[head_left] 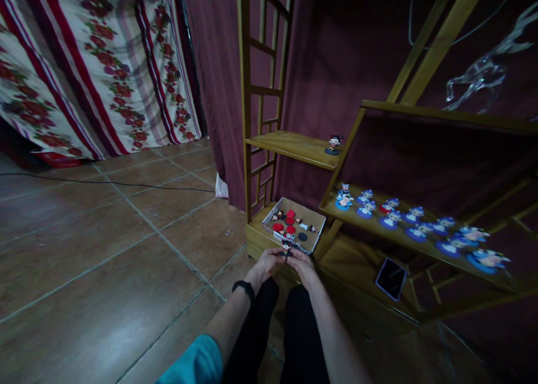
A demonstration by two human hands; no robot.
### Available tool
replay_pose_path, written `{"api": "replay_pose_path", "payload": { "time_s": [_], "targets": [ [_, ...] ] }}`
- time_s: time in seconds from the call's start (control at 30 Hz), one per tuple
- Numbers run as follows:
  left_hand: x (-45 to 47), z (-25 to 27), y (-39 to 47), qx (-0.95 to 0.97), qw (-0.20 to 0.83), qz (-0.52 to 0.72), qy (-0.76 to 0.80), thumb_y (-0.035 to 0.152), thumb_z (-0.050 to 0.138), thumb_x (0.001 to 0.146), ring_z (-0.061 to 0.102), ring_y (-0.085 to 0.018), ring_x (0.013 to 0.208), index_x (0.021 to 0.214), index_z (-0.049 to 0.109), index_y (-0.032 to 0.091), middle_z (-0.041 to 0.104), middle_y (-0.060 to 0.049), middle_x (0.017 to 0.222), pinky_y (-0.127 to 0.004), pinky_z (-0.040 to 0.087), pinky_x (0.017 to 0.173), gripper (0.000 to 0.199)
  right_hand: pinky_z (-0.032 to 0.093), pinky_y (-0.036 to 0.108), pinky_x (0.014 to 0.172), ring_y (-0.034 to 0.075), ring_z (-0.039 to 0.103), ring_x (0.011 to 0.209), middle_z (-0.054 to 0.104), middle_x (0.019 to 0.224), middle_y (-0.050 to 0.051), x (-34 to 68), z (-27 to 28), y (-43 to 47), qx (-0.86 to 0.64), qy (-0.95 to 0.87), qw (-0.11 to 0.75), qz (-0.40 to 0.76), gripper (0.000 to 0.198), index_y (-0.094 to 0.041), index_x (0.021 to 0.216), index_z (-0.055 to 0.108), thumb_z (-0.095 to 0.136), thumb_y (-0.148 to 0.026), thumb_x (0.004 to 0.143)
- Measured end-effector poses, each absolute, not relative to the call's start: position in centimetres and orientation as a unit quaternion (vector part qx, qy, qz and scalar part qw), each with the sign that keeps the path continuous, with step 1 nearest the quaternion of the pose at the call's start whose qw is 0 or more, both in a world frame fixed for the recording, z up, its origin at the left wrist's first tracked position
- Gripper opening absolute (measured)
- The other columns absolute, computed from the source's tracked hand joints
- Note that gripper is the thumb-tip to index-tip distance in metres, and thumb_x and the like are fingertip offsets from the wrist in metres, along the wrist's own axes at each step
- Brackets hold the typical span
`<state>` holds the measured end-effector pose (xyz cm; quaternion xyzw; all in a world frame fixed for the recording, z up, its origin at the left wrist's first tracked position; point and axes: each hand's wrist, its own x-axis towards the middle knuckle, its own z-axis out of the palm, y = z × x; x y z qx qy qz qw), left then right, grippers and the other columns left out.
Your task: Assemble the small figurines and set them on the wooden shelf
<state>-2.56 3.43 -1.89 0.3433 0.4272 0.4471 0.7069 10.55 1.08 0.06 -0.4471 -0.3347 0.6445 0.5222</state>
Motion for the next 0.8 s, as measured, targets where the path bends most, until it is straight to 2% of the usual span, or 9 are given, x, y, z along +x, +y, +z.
{"api": "replay_pose_path", "payload": {
  "time_s": [0.63,0.8],
  "targets": [
    [-2.6,-1.9,3.2,0.327,0.707,0.458,0.429,0.009,0.072,0.044,0.054,-0.012,0.056,0.080,0.068,0.010,0.063,-0.004,0.063,-0.026,0.039,0.063,0.037,0.045,0.035,0.082,0.023,0.062,0.089,0.069,0.090,0.006,11.0,-1.1,1.4,-0.460,-0.316,0.522,0.645,0.041,-0.018,0.087,0.066,0.074,-0.020,0.047],
    [-2.4,-2.4,3.5,0.326,0.699,0.471,0.429,0.010,0.073,0.043,0.057,-0.013,0.058,0.080,0.068,0.010,0.064,-0.005,0.065,-0.027,0.040,0.065,0.038,0.045,0.038,0.084,0.025,0.060,0.095,0.067,0.097,0.007,10.8,-1.6,1.8,-0.445,-0.322,0.518,0.656,0.044,-0.018,0.091,0.065,0.074,-0.023,0.048]
  ]
}}
